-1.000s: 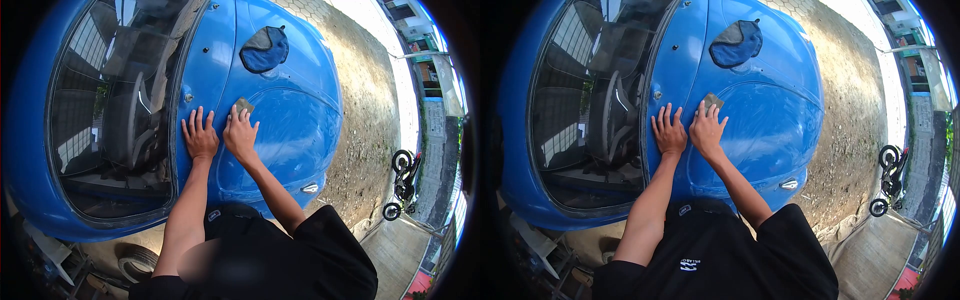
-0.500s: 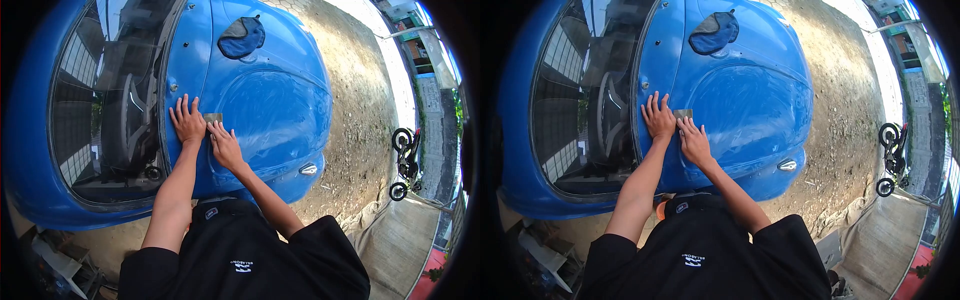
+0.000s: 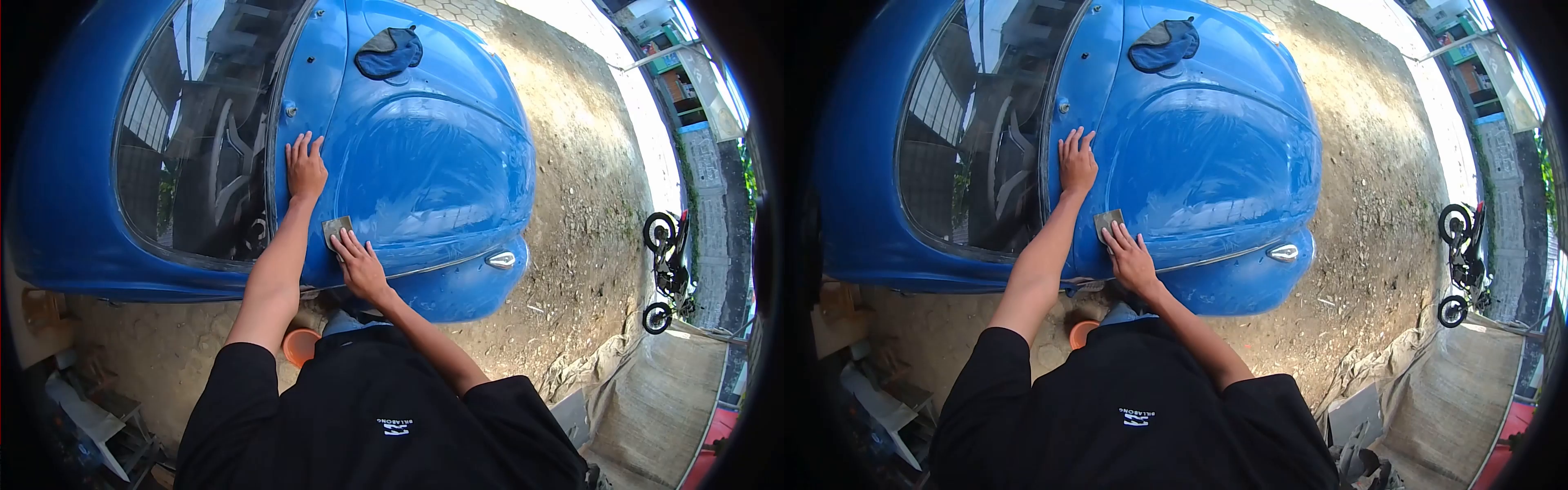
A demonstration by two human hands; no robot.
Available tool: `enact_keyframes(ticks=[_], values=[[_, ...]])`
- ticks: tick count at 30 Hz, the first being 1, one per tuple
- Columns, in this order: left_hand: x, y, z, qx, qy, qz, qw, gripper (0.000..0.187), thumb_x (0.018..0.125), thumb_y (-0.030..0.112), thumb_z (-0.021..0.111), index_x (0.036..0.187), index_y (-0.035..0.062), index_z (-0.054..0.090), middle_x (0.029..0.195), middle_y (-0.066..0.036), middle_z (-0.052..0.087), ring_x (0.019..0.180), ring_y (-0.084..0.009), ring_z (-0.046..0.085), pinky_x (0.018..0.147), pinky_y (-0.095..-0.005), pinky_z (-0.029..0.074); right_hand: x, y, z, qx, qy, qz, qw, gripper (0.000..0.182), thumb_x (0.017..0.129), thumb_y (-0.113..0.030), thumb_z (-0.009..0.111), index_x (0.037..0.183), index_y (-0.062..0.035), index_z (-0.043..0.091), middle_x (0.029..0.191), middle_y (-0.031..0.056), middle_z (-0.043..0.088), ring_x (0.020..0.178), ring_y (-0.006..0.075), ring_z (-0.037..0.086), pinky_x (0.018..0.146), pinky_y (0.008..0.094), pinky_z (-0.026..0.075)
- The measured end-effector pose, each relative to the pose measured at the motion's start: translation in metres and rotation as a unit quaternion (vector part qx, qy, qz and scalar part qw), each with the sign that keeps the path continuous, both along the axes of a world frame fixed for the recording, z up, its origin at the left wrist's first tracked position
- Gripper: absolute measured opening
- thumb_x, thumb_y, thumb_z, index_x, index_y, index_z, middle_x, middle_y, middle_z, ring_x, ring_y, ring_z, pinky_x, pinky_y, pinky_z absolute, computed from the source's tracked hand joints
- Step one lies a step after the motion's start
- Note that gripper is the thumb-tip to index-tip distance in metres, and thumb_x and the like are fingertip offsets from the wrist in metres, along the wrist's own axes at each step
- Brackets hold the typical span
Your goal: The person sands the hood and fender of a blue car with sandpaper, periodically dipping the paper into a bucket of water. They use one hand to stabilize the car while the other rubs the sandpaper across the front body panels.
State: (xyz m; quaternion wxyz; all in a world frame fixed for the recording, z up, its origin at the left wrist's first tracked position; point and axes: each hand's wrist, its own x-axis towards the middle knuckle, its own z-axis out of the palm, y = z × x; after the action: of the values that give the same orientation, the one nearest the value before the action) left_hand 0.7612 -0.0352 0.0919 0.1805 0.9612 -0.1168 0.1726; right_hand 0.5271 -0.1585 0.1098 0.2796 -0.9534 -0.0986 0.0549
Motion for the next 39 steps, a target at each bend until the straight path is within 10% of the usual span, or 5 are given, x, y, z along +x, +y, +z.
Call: enact_keyframes(ticks=[23, 39], values=[[-0.293, 0.089, 0.009, -0.018, 0.23, -0.03, 0.973, 0.059, 0.09, 0.005, 0.063, 0.147, 0.0041, 0.049, 0.159, -0.015, 0.042, 0.144, -0.0361, 0.04, 0.119, -0.045, 0.036, -0.055, -0.008, -0.034, -0.06, -0.103, 0.054, 0.991, 0.058, 0.102, -0.024, 0.05, 0.159, -0.021, 0.038, 0.168, 0.0076, 0.029, 0.155, 0.0269, 0.026, 0.118, 0.0675, 0.022], [-0.18, 0.078, 0.02, -0.171, 0.137, -0.095, 0.971, 0.036, 0.092, 0.006, 0.057, 0.127, 0.003, 0.064, 0.129, -0.018, 0.063, 0.116, -0.0396, 0.058, 0.103, -0.0471, 0.047, 0.019, 0.062, -0.016, -0.103, -0.064, -0.043, 0.992, 0.06, 0.104, -0.031, 0.044, 0.162, -0.0224, 0.031, 0.17, 0.0077, 0.024, 0.157, 0.0268, 0.023, 0.115, 0.0747, 0.016]])
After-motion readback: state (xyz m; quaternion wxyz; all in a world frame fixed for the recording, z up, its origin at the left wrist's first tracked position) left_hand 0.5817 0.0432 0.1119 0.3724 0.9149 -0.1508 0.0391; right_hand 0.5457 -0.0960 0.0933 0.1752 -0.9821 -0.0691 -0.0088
